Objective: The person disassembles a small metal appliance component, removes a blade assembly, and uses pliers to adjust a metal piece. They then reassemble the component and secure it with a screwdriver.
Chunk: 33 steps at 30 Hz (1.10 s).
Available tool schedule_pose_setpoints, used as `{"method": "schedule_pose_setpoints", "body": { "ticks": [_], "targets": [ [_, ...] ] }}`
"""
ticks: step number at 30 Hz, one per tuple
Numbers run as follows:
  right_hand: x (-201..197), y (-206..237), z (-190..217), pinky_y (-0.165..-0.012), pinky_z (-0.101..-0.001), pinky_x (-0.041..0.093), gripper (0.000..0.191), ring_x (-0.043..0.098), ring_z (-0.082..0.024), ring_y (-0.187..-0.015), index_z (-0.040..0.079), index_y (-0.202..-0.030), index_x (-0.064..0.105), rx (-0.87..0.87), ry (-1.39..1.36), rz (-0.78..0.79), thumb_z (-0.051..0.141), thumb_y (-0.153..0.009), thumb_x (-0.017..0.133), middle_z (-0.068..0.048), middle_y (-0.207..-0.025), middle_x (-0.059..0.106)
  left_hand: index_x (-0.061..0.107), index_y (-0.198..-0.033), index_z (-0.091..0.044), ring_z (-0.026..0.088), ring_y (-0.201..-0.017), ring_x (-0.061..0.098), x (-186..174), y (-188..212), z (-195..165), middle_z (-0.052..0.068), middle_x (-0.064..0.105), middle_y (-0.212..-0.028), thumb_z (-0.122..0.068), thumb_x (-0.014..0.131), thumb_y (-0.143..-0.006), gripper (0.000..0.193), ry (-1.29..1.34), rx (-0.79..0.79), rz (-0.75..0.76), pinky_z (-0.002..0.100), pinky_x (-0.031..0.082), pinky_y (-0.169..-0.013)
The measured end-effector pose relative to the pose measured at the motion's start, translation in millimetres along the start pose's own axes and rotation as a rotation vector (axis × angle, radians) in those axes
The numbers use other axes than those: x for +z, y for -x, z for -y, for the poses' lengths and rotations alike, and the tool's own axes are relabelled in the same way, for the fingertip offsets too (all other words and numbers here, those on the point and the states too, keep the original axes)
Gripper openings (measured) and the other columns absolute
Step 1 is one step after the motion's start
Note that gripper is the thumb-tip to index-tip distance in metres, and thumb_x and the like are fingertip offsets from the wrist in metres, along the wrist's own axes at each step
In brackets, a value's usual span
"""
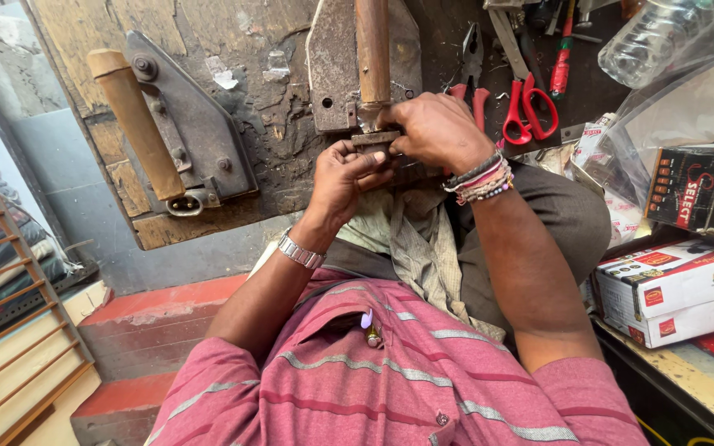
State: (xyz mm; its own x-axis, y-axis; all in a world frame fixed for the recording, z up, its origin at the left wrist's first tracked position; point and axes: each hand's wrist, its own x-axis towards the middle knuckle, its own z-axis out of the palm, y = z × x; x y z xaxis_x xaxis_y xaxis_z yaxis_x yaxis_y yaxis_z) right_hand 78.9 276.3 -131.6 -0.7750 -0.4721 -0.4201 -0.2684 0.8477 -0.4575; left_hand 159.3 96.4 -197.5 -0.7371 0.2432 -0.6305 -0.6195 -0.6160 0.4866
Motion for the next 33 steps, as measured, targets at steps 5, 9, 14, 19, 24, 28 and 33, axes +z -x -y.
{"method": "schedule_pose_setpoints", "body": {
  "ticks": [5, 9, 14, 19, 24, 28, 33],
  "targets": [
    [0.4, 4.9, 2.7, -0.084, -0.0475, 0.055, 0.038, 0.072, -0.036, -0.092, 0.021, -0.115, 0.079, 0.008, -0.038, -0.061, 0.023, -0.077, 0.078, -0.016, -0.095, 0.076, 0.038, -0.128, -0.004, 0.026, -0.079, 0.077, 7.1, 13.9, -2.0, 0.018, 0.069, -0.106, -0.011, 0.081, -0.084, 0.061, -0.583, 0.198, -0.190, 0.032, 0.066, -0.063],
    [-0.2, 6.1, 4.4, -0.083, -0.0466, 0.055, 0.038, 0.072, -0.035, -0.091, 0.022, -0.116, 0.078, 0.021, -0.057, -0.075, 0.025, -0.078, 0.079, -0.015, -0.094, 0.076, 0.047, -0.135, -0.006, 0.026, -0.086, 0.071, -5.3, 25.2, -6.1, 0.015, 0.065, -0.107, -0.038, 0.091, -0.083, 0.076, -1.420, 0.599, -0.302, 0.036, 0.059, -0.068],
    [2.1, 8.9, 8.9, -0.081, -0.0470, 0.055, 0.036, 0.073, -0.033, -0.089, 0.022, -0.116, 0.078, 0.056, -0.065, -0.080, 0.024, -0.080, 0.079, -0.012, -0.092, 0.077, 0.065, -0.139, -0.015, 0.033, -0.143, 0.034, -29.3, 14.7, -29.7, 0.016, 0.033, -0.158, -0.042, 0.093, -0.076, 0.074, -1.823, 1.057, -0.030, 0.049, 0.036, -0.113],
    [2.7, 12.1, 10.0, -0.080, -0.0461, 0.055, 0.036, 0.073, -0.033, -0.088, 0.021, -0.114, 0.079, 0.016, -0.053, -0.149, 0.022, -0.078, 0.080, -0.012, -0.089, 0.076, 0.071, -0.134, -0.028, 0.042, -0.159, -0.003, -25.0, -1.6, -47.7, 0.011, 0.010, -0.174, -0.047, 0.093, -0.069, 0.071, -1.829, 1.129, 0.090, 0.058, 0.007, -0.128],
    [10.1, 20.6, 6.5, -0.079, -0.0446, 0.055, 0.033, 0.073, -0.032, -0.090, 0.017, -0.113, 0.079, -0.040, -0.068, -0.215, 0.024, -0.080, 0.081, -0.012, -0.093, 0.076, 0.074, -0.128, -0.028, 0.044, -0.158, -0.010, -14.4, -2.0, -56.2, 0.012, 0.009, -0.175, -0.043, 0.092, -0.073, 0.060, -1.750, 1.014, 0.197, 0.062, 0.001, -0.128],
    [17.4, 26.2, 3.7, -0.078, -0.0453, 0.055, 0.031, 0.071, -0.032, -0.090, 0.015, -0.108, 0.080, -0.101, -0.026, -0.295, 0.026, -0.079, 0.083, -0.011, -0.092, 0.076, 0.077, -0.120, -0.026, 0.043, -0.159, -0.008, -11.4, -3.9, -58.0, 0.011, 0.013, -0.174, -0.035, 0.089, -0.068, 0.054, -1.690, 0.983, 0.230, 0.063, 0.005, -0.128],
    [19.9, 32.2, 1.3, -0.079, -0.0455, 0.055, 0.024, 0.070, -0.032, -0.090, 0.013, -0.102, 0.079, -0.114, -0.043, -0.309, 0.026, -0.082, 0.083, -0.009, -0.090, 0.075, 0.079, -0.113, -0.022, 0.042, -0.160, -0.006, -12.1, -2.2, -55.8, 0.011, 0.019, -0.174, -0.032, 0.092, -0.067, 0.049, -1.632, 0.936, 0.249, 0.064, 0.011, -0.128]
  ]
}}
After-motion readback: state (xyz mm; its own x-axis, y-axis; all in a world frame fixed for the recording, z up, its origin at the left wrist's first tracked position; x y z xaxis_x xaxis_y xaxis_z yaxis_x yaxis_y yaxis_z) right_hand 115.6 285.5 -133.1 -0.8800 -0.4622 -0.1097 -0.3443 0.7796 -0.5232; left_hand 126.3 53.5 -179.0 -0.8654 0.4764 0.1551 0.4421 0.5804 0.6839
